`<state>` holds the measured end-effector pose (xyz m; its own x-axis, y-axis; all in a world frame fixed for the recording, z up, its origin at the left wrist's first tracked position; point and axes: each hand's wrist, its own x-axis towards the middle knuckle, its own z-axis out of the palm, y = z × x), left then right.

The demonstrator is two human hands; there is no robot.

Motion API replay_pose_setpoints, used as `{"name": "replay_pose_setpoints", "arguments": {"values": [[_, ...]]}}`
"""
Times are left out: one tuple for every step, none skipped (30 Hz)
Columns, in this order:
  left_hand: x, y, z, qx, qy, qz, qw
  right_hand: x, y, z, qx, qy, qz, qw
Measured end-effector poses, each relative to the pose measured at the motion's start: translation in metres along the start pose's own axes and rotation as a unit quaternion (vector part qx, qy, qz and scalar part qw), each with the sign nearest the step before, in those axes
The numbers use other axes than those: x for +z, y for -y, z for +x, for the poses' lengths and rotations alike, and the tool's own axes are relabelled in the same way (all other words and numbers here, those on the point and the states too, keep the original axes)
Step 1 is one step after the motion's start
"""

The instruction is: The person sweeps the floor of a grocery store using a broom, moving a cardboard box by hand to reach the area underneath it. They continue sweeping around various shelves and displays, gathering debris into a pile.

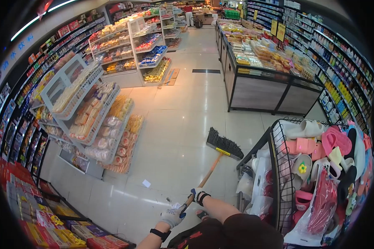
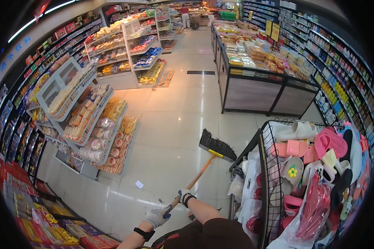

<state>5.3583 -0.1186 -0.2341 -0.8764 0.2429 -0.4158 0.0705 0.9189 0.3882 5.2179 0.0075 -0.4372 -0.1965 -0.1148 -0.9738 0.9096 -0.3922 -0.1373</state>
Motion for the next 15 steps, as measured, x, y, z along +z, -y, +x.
{"name": "replay_pose_setpoints", "arguments": {"values": [[0.005,0.000,-0.017,-0.016,0.009,0.002,1.000,-0.002,-0.016,0.002,-0.004,-0.020,-0.030,0.999],[0.010,0.000,-0.036,-0.032,0.018,0.004,0.999,-0.005,-0.032,0.004,-0.005,-0.021,-0.036,0.999],[0.014,-0.001,-0.055,-0.036,0.017,0.000,0.999,-0.007,-0.050,-0.001,-0.049,-0.018,-0.107,0.993],[0.017,-0.001,-0.077,-0.043,0.022,0.000,0.999,-0.011,-0.073,0.002,-0.089,-0.014,-0.176,0.980],[0.022,-0.002,-0.101,-0.051,0.034,-0.001,0.998,-0.017,-0.090,0.008,-0.105,0.053,-0.155,0.981],[0.024,-0.004,-0.123,-0.060,0.024,0.010,0.998,-0.029,-0.114,0.023,-0.113,0.117,-0.130,0.978],[0.028,-0.006,-0.149,-0.071,0.020,0.020,0.997,-0.027,-0.135,0.008,-0.177,0.101,-0.218,0.955],[0.058,0.016,-0.170,-0.040,-0.027,0.028,0.998,-0.038,-0.161,0.056,-0.370,0.034,-0.496,0.784],[0.058,0.016,-0.198,-0.062,-0.007,0.060,0.996,-0.042,-0.188,0.046,-0.352,0.046,-0.521,0.776],[0.070,0.025,-0.226,-0.038,-0.054,0.042,0.997,-0.039,-0.210,0.032,-0.290,0.074,-0.480,0.825],[0.059,0.016,-0.257,-0.071,-0.015,0.099,0.992,-0.040,-0.233,0.023,-0.195,0.105,-0.386,0.896],[0.061,0.016,-0.285,-0.070,-0.049,0.106,0.991,-0.040,-0.253,0.019,-0.026,0.127,-0.209,0.969],[0.046,0.010,-0.309,-0.082,-0.023,0.066,0.994,-0.031,-0.277,-0.017,-0.146,0.081,-0.382,0.909],[0.041,0.009,-0.334,-0.096,-0.013,0.051,0.994,-0.026,-0.299,-0.031,-0.060,0.066,-0.209,0.974],[0.041,0.011,-0.361,-0.103,-0.010,0.048,0.993,-0.023,-0.318,-0.046,-0.030,0.046,-0.173,0.983]]}}
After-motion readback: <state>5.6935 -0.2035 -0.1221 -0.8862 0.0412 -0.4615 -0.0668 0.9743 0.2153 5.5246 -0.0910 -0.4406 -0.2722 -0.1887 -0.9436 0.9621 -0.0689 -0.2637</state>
